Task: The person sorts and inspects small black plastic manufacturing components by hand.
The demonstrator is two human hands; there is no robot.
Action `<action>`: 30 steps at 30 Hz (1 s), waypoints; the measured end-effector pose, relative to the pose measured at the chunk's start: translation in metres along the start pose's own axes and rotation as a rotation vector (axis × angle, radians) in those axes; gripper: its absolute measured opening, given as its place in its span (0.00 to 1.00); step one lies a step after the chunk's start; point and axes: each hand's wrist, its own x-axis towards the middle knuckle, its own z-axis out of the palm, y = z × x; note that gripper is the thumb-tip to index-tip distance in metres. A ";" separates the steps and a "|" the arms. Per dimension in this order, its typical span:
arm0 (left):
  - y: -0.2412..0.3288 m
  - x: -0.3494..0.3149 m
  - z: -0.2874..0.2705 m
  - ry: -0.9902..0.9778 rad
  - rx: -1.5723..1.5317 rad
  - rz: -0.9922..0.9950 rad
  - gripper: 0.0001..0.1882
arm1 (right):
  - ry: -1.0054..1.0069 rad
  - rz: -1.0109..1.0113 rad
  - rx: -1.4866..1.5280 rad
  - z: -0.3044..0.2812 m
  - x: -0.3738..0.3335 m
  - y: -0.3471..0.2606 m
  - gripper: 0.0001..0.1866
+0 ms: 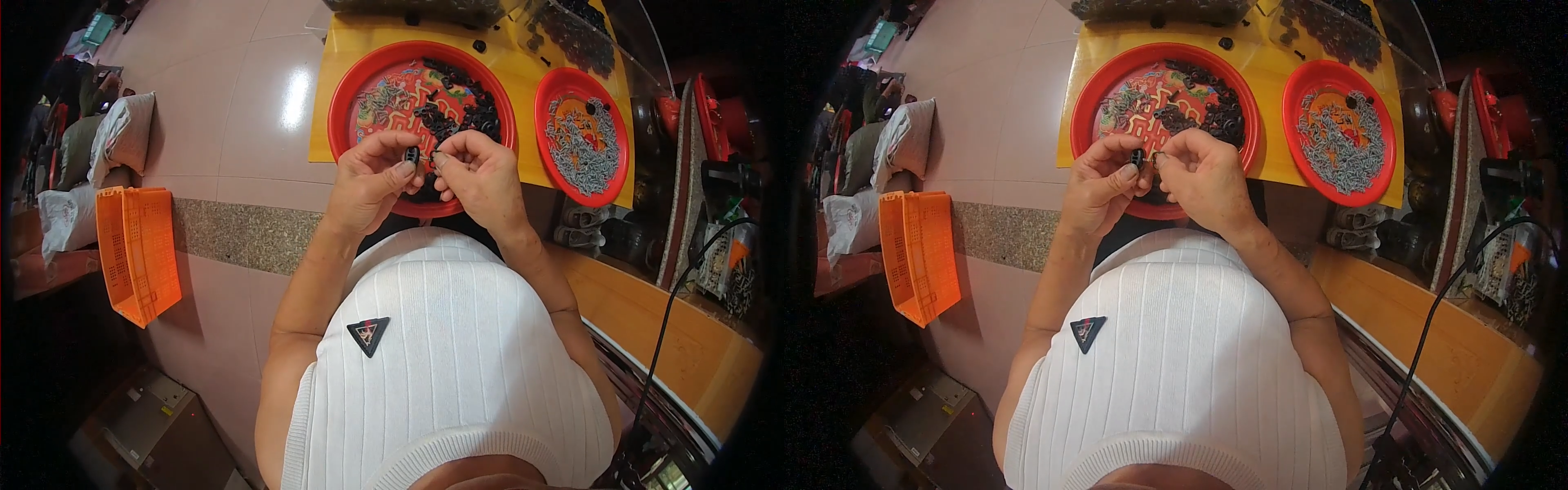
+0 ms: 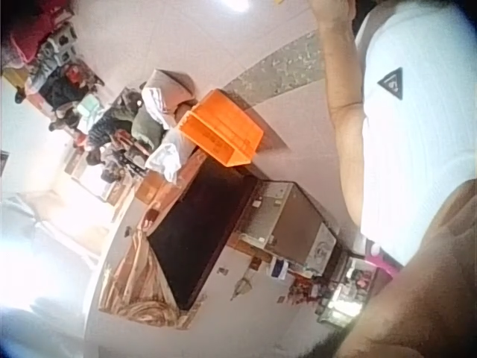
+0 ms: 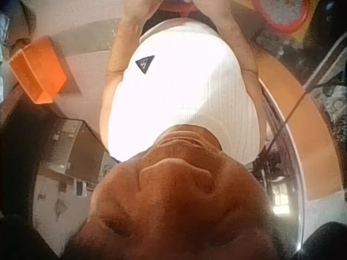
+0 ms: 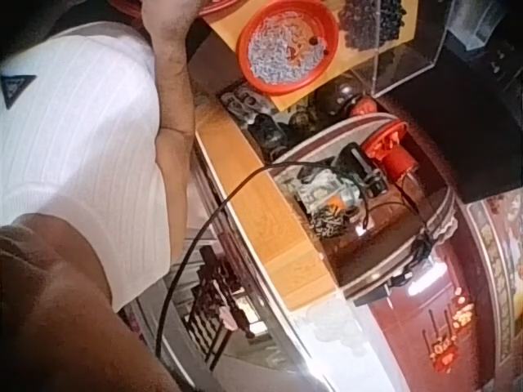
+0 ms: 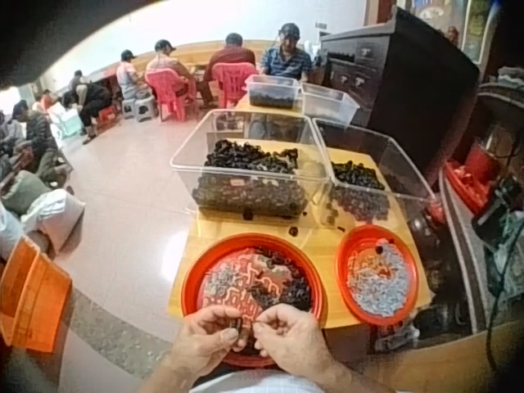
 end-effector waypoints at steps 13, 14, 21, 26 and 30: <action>-0.004 -0.001 0.004 0.011 0.312 0.066 0.13 | -0.016 0.027 -0.037 -0.002 0.000 0.002 0.05; -0.005 -0.001 0.004 0.011 0.313 0.066 0.13 | -0.017 0.027 -0.037 -0.003 0.000 0.002 0.05; -0.005 -0.002 0.009 0.041 0.308 0.052 0.13 | -0.054 0.049 0.013 -0.005 0.002 0.003 0.05; -0.006 -0.002 0.006 0.058 0.335 0.072 0.13 | -0.181 0.071 0.288 -0.014 0.011 0.016 0.05; -0.011 -0.002 0.004 0.019 0.366 0.128 0.13 | -0.318 0.114 0.491 -0.020 0.017 0.030 0.07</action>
